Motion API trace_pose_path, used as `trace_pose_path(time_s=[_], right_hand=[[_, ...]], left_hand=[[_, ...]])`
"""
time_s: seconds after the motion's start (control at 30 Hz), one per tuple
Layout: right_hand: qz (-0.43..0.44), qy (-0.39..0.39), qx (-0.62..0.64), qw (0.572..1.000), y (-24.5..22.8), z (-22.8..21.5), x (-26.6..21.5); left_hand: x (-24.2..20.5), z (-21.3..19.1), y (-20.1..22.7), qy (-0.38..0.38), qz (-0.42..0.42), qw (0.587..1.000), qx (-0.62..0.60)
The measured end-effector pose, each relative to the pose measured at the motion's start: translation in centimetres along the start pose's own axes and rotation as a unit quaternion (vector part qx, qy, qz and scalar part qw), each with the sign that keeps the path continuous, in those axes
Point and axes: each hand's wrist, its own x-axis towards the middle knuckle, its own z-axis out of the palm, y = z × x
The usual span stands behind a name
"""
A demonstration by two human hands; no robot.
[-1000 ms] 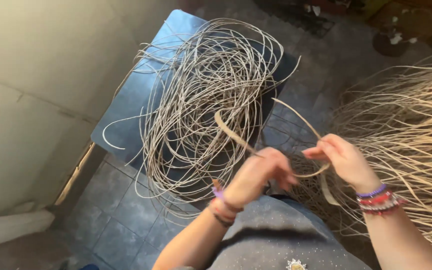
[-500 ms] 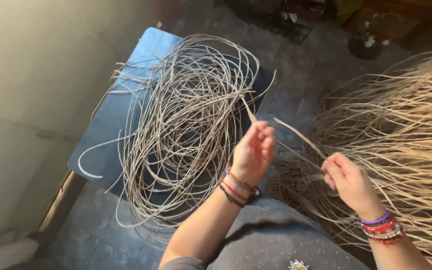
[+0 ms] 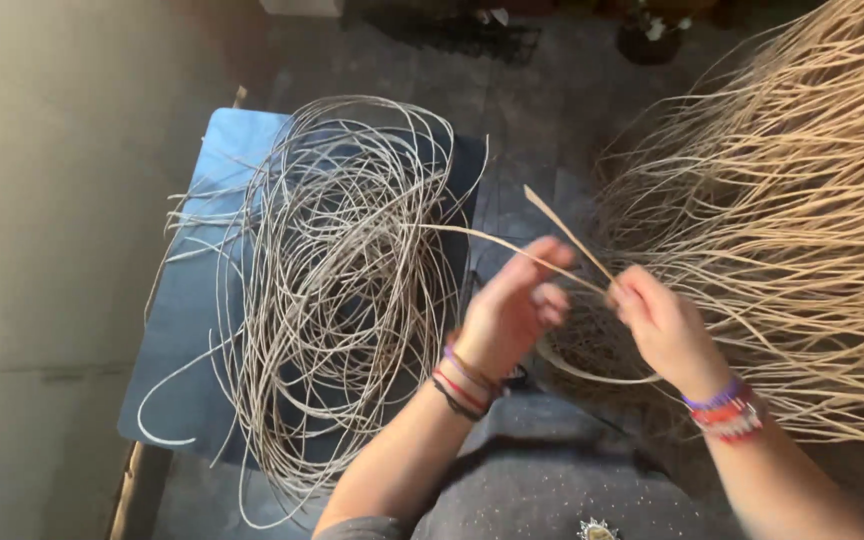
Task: Weaving and knotting natural fibers onto a metal frame to assemble a decorative lamp structure.
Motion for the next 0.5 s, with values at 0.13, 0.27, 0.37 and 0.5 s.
trace_pose_path(time_s=[0.13, 0.27, 0.37, 0.5], right_hand=[[0.073, -0.009, 0.013, 0.997, 0.7, -0.8, -2.7], [0.107, 0.037, 0.089, 0.99, -0.4, 1.5, -1.2], [0.08, 0.051, 0.126, 0.987, -1.6, 1.9, -0.9], [0.048, 0.079, 0.162, 0.982, -0.9, 2.6, -0.4]], left_hand=[[1.5, -1.8, 0.5, -0.019, 0.099, 0.991, -0.087], [1.8, -1.4, -3.6, -0.087, 0.109, 0.937, 0.321], [1.1, 0.1, -1.1, -0.064, 0.204, 0.87, 0.444], [1.5, 0.7, -1.0, -0.041, 0.146, 0.853, 0.5]])
